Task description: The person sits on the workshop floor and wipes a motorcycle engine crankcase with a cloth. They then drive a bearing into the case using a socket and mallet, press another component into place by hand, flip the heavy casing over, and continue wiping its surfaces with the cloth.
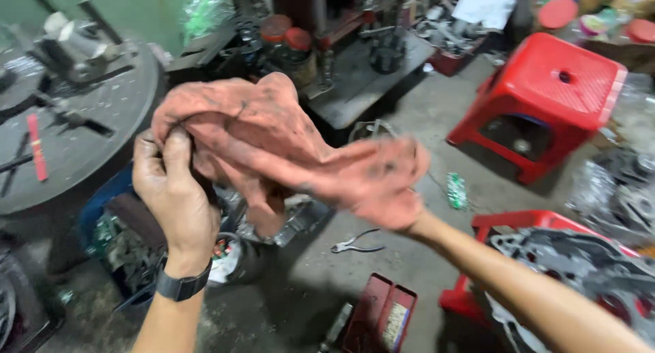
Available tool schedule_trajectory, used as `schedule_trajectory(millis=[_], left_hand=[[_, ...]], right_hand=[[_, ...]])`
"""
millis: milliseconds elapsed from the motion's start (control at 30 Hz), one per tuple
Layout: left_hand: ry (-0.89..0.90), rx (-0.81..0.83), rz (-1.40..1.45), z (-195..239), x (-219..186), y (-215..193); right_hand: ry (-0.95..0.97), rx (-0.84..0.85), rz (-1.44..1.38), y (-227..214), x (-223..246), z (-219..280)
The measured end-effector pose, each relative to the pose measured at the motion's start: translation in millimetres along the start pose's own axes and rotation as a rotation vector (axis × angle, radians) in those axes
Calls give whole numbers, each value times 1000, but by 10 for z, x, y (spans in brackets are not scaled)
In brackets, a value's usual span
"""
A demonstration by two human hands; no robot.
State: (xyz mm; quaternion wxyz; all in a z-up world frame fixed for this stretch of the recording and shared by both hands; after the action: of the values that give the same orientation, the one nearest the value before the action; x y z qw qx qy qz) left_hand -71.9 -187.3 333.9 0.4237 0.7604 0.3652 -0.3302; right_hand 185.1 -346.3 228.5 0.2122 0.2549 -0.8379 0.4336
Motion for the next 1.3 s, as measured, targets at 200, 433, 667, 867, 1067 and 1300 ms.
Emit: schedule_trajectory(millis=[200,433,667,867,1067,1300], left_hand=[[-185,525,-537,708,702,222],[-91,377,-595,1461,685,350],[12,428,-203,1558,731,895],[-114,147,78,1357,722,887],[-497,21,704,1304,670,840],[-798,182,694,1502,688,902]], right_hand=[[275,-466,-272,-1134,592,173],[423,122,66,-806,324,280],[469,-19,-365,-1305,736,260],[507,-244,-261,-1526,513,697],[578,-197,-406,-1219,213,1104],[362,72,-484,-1169,833,872]])
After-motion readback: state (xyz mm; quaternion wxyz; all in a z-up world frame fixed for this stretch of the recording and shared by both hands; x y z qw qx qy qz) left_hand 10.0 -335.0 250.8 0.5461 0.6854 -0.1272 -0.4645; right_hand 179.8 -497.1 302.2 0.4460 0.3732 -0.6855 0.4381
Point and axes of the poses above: each hand's wrist, its own z-axis away from the middle knuckle, its own y-axis out of the palm, x = y × z, the point moved 3 cm from there along -z, towards the middle knuckle, and after that the axes turned 12 degrees about z, right-handed, at the moved point
